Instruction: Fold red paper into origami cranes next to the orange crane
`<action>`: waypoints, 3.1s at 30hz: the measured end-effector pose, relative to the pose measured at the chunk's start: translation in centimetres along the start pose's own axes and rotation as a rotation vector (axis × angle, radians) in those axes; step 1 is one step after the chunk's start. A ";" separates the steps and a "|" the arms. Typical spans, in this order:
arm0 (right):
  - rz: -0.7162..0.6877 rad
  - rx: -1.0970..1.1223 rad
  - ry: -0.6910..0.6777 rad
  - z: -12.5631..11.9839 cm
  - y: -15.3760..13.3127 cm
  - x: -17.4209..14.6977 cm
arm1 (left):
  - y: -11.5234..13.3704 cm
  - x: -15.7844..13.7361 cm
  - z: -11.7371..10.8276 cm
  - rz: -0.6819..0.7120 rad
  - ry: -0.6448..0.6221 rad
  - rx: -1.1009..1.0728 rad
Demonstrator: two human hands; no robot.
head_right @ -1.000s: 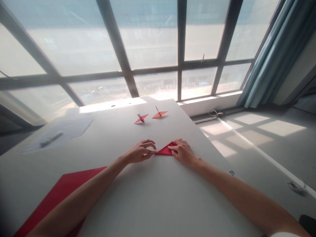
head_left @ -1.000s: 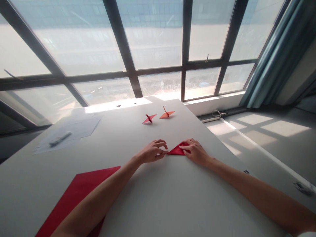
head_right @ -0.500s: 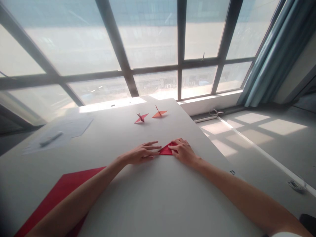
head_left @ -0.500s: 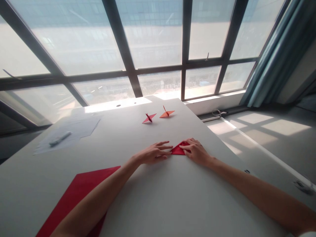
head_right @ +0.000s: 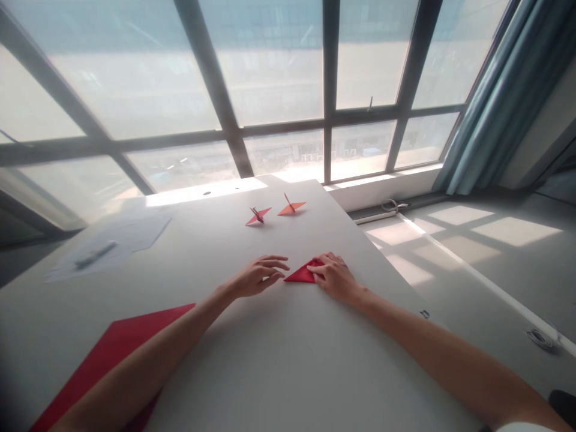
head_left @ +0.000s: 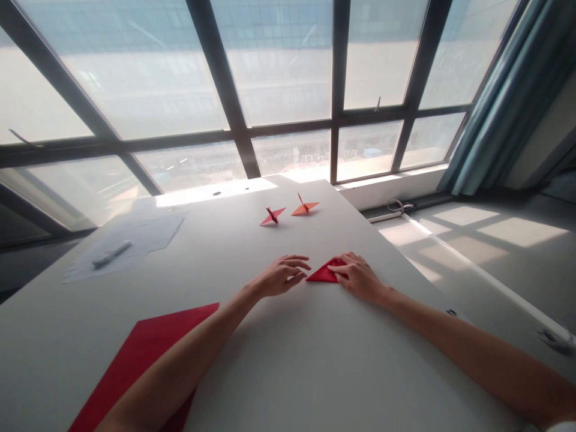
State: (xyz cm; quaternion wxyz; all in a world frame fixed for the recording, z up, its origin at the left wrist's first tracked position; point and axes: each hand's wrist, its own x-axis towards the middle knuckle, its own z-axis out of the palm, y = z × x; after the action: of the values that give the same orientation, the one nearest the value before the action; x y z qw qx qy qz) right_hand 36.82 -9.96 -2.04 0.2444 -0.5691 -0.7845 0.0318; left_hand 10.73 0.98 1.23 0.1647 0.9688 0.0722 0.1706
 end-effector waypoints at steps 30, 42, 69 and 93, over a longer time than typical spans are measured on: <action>0.132 -0.083 -0.059 0.9 0.9 -0.3 | 2.0 0.7 1.5 0.043 -0.241 0.041; -0.065 -0.012 -0.190 0.4 0.0 -0.5 | 1.7 0.4 1.7 0.047 -0.237 0.045; -0.005 -0.088 -0.176 0.2 -0.2 -0.4 | 1.7 0.4 1.7 0.006 -0.287 0.044; 0.017 -0.011 -0.245 -0.1 -0.2 -0.1 | 1.4 0.7 0.0 0.021 -0.297 0.004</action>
State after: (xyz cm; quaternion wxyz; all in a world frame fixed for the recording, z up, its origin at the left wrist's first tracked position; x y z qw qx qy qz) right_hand 36.74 -10.16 -1.94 0.1434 -0.5689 -0.8037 0.0988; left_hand 11.54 -0.19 1.93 0.1700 0.9844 0.0374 0.0271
